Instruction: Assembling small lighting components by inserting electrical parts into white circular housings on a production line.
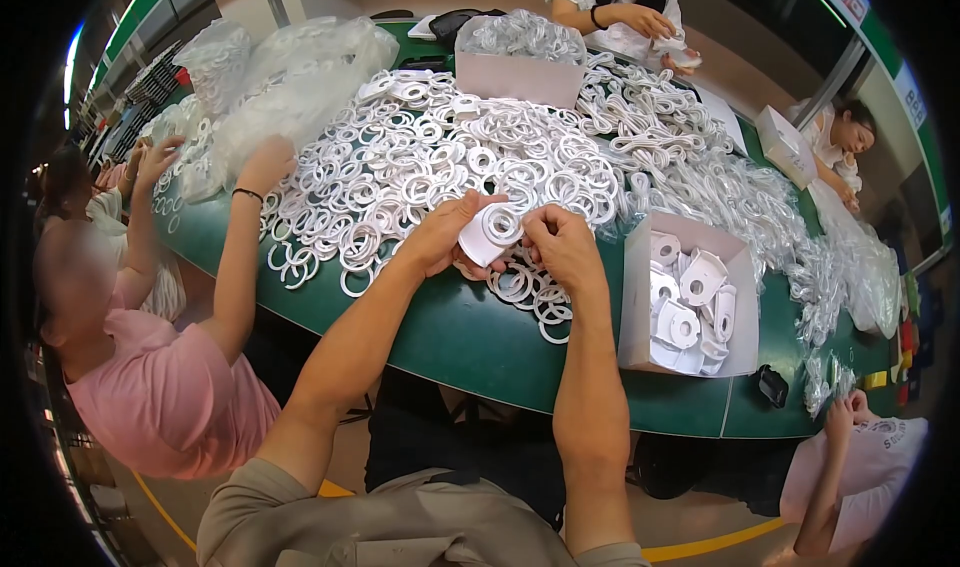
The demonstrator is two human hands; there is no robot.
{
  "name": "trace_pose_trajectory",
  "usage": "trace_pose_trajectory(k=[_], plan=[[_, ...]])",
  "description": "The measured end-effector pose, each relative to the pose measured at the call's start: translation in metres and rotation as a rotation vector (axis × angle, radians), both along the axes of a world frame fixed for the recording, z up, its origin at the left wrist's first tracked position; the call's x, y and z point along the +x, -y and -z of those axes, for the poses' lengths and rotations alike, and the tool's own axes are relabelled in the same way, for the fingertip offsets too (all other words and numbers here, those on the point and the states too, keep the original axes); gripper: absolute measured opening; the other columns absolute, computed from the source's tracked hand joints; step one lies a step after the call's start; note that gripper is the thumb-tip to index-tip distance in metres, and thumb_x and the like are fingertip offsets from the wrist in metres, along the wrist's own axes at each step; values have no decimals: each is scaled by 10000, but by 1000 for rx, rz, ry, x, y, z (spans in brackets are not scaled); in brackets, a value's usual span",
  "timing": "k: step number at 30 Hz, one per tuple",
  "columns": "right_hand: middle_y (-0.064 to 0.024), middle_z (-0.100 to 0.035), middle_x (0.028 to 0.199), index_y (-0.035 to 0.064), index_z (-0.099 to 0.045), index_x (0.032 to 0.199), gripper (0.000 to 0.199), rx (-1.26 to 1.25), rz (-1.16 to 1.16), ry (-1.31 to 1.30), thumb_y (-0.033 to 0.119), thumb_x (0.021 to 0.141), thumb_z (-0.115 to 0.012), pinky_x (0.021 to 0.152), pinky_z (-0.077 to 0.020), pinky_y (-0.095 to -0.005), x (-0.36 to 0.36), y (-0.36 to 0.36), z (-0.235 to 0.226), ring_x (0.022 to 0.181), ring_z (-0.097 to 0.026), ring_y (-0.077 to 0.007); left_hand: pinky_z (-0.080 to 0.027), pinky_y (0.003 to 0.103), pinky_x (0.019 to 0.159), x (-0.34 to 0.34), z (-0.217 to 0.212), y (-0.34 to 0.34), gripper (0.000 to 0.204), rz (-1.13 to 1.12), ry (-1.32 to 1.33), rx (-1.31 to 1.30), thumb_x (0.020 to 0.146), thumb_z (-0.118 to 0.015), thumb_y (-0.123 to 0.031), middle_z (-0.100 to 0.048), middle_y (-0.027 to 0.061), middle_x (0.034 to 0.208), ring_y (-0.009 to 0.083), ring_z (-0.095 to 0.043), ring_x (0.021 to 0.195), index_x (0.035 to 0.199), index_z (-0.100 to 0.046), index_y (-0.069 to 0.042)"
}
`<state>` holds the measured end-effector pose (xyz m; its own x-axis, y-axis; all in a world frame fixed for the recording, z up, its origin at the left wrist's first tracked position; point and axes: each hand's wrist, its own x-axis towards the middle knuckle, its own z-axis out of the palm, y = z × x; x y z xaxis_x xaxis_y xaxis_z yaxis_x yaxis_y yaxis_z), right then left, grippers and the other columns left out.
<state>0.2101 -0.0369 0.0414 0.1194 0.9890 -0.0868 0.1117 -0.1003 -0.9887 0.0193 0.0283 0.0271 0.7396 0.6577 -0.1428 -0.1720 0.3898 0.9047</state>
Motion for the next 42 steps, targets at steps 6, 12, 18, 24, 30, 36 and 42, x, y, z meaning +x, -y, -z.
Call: trace_pose_trajectory(k=[6,12,18,24,30,36,42], plan=[[-22,-581,662,2,-602,844,189,46,18,220,187,880,-602,467,-404,-213,3,0,2,514,-513,-68,-569,303,471,2,-6,4,455,24,-92,83,988,-428,-261,-651,130,951,244,-688,691,1380,-398,-33],[-48,-614,742,-7,-590,899,228,142,39,270,177,818,-697,488,-433,-245,-12,-2,6,537,-529,-87,-557,275,604,-1,8,-2,417,0,-31,174,947,-478,-105,-631,109,998,180,-663,768,1356,-432,-40],[-88,-632,796,-23,-570,920,276,146,18,226,133,779,-748,597,-500,-280,-17,-3,7,656,-598,-137,-500,273,817,0,2,-1,461,-9,-27,439,903,-554,-79,-597,76,1112,139,-588,968,1351,-451,-53],[-93,-633,827,-18,-551,866,231,205,39,97,88,780,-738,617,-520,-279,-21,-4,8,701,-614,-142,-505,272,809,6,-6,6,411,-125,-49,576,907,-529,-81,-596,79,1127,143,-595,959,1313,-482,-44],[-65,-617,814,-10,-563,926,264,186,5,83,106,776,-746,600,-513,-252,-17,-6,16,688,-599,-116,-474,258,853,7,0,7,362,-153,15,427,961,-487,-174,-597,72,1125,130,-577,983,1289,-490,-19],[-76,-597,806,-3,-552,904,297,172,56,264,138,747,-762,598,-490,-287,-25,-2,8,706,-594,-135,-481,261,839,9,10,3,357,-132,-4,493,980,-470,-193,-604,70,1110,121,-576,974,1288,-473,-15],[-160,-547,816,-23,-544,880,416,307,225,565,170,632,-816,650,-454,-416,-30,-3,1,724,-564,-318,-520,290,816,16,0,13,335,-139,-109,716,972,-463,-99,-638,91,1094,150,-616,946,1303,-469,-47]])
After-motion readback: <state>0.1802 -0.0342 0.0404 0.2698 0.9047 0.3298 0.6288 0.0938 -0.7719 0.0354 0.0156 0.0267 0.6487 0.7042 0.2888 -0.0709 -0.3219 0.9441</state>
